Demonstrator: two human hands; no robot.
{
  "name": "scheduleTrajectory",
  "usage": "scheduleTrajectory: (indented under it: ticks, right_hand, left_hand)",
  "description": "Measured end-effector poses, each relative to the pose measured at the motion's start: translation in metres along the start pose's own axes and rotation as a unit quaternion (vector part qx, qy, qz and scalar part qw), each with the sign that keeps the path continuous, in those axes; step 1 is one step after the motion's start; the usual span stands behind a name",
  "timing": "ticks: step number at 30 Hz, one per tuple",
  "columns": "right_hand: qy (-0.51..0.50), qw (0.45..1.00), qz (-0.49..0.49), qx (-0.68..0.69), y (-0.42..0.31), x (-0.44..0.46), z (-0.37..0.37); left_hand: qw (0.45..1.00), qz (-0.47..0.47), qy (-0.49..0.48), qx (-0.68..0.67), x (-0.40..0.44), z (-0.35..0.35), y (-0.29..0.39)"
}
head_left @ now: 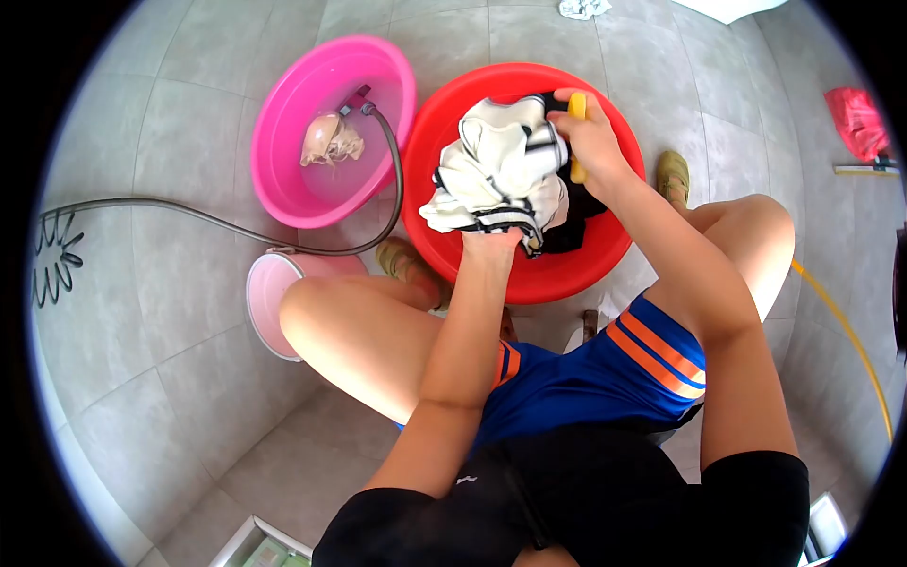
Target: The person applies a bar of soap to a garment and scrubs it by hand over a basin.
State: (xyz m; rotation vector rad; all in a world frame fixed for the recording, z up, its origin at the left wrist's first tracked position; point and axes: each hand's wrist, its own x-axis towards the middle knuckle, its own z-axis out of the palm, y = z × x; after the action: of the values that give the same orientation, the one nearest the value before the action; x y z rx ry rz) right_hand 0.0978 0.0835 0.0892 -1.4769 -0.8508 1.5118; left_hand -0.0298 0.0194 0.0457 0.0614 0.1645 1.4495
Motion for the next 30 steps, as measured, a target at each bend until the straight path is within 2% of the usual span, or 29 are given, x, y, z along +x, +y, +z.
scheduleTrajectory:
  ticks: [1, 2, 3, 4, 5, 6, 7, 8, 9, 10, 12, 13, 14, 15, 17, 18, 19, 20, 21, 22, 23, 27, 28, 30]
  right_hand:
    - [-0.049, 0.998, -0.007, -0.042, 0.008, 0.003, -0.008]
    - [-0.115, 0.985, -0.048, -0.121, 0.022, 0.005, -0.019]
    - [-0.179, 0.959, -0.088, -0.202, 0.028, 0.002, -0.023]
    - [-0.246, 0.93, -0.106, -0.253, 0.032, -0.005, -0.025]
    - [-0.276, 0.914, -0.048, -0.293, 0.042, -0.006, -0.032]
    - [-0.291, 0.905, -0.045, -0.307, 0.053, -0.006, -0.036]
    - [-0.306, 0.895, -0.042, -0.321, 0.062, -0.007, -0.039]
    - [-0.282, 0.888, -0.045, -0.361, 0.045, -0.019, -0.035]
    - [-0.245, 0.882, -0.088, -0.393, 0.05, -0.019, -0.036]
    - [-0.207, 0.873, -0.13, -0.423, 0.059, -0.017, -0.039]
    - [-0.149, 0.854, -0.201, -0.457, 0.067, -0.021, -0.041]
    - [-0.129, 0.867, -0.213, -0.432, 0.068, -0.022, -0.044]
    - [-0.11, 0.878, -0.225, -0.407, 0.062, -0.024, -0.044]
    - [-0.09, 0.888, -0.237, -0.382, 0.054, -0.026, -0.043]
    - [-0.062, 0.911, -0.269, -0.306, 0.031, -0.039, -0.04]
    - [-0.047, 0.916, -0.279, -0.284, 0.022, -0.052, -0.038]
    - [-0.033, 0.919, -0.291, -0.265, 0.015, -0.061, -0.034]
    - [-0.028, 0.86, -0.429, -0.274, 0.026, -0.063, -0.032]
    - [-0.063, 0.838, -0.445, -0.31, 0.035, -0.077, -0.027]
    - [-0.12, 0.84, -0.41, -0.334, 0.047, -0.092, -0.025]
    - [-0.202, 0.781, -0.392, -0.442, 0.05, -0.105, -0.027]
    - [-0.371, 0.649, -0.474, -0.466, 0.061, -0.131, -0.013]
    - [-0.381, 0.65, -0.473, -0.458, 0.063, -0.134, -0.009]
    - [-0.252, 0.659, -0.553, -0.442, 0.053, -0.119, -0.002]
  left_hand:
    - [1.0, 0.014, -0.014, 0.014, 0.004, -0.01, 0.003]
    - [0.994, 0.06, 0.032, 0.08, 0.006, -0.018, 0.001]
    - [0.991, 0.081, 0.078, 0.072, 0.001, 0.009, 0.002]
    - [0.995, 0.069, 0.048, 0.045, 0.004, -0.003, 0.004]
    - [0.998, 0.057, 0.018, 0.021, 0.009, -0.024, 0.006]
    - [0.999, 0.045, -0.012, -0.005, 0.011, -0.026, 0.011]
    - [0.993, 0.059, -0.098, 0.016, 0.013, -0.027, 0.014]
    - [0.997, 0.069, -0.01, 0.019, 0.01, -0.013, 0.014]
    - [0.994, 0.077, 0.078, 0.021, 0.004, 0.001, 0.013]
    - [0.994, 0.073, 0.068, 0.042, 0.004, 0.007, 0.013]
    - [0.998, 0.05, -0.03, 0.013, 0.009, -0.004, 0.019]
    - [0.996, 0.074, 0.034, 0.031, 0.006, -0.008, 0.017]
    - [0.997, 0.066, 0.028, -0.006, 0.0, -0.006, 0.02]
    - [0.995, 0.061, 0.071, -0.017, 0.007, -0.002, 0.023]
    - [0.959, 0.085, 0.267, 0.035, -0.007, 0.024, 0.023]
    - [0.971, -0.022, -0.149, -0.188, -0.006, -0.044, 0.026]
    - [0.991, 0.024, 0.13, 0.008, 0.002, -0.056, 0.016]
    - [0.987, 0.009, 0.157, 0.038, 0.001, -0.047, 0.003]
    - [0.993, -0.008, 0.119, 0.025, 0.0, -0.043, -0.006]
    - [0.995, -0.023, 0.091, 0.019, 0.001, -0.039, -0.012]
    - [0.997, -0.038, 0.071, 0.013, 0.002, -0.035, -0.016]
    - [0.998, -0.064, 0.029, -0.003, -0.004, -0.025, -0.018]
    - [0.997, -0.066, 0.024, -0.007, -0.008, -0.023, -0.017]
    - [0.997, -0.07, 0.019, -0.004, -0.011, -0.019, -0.017]
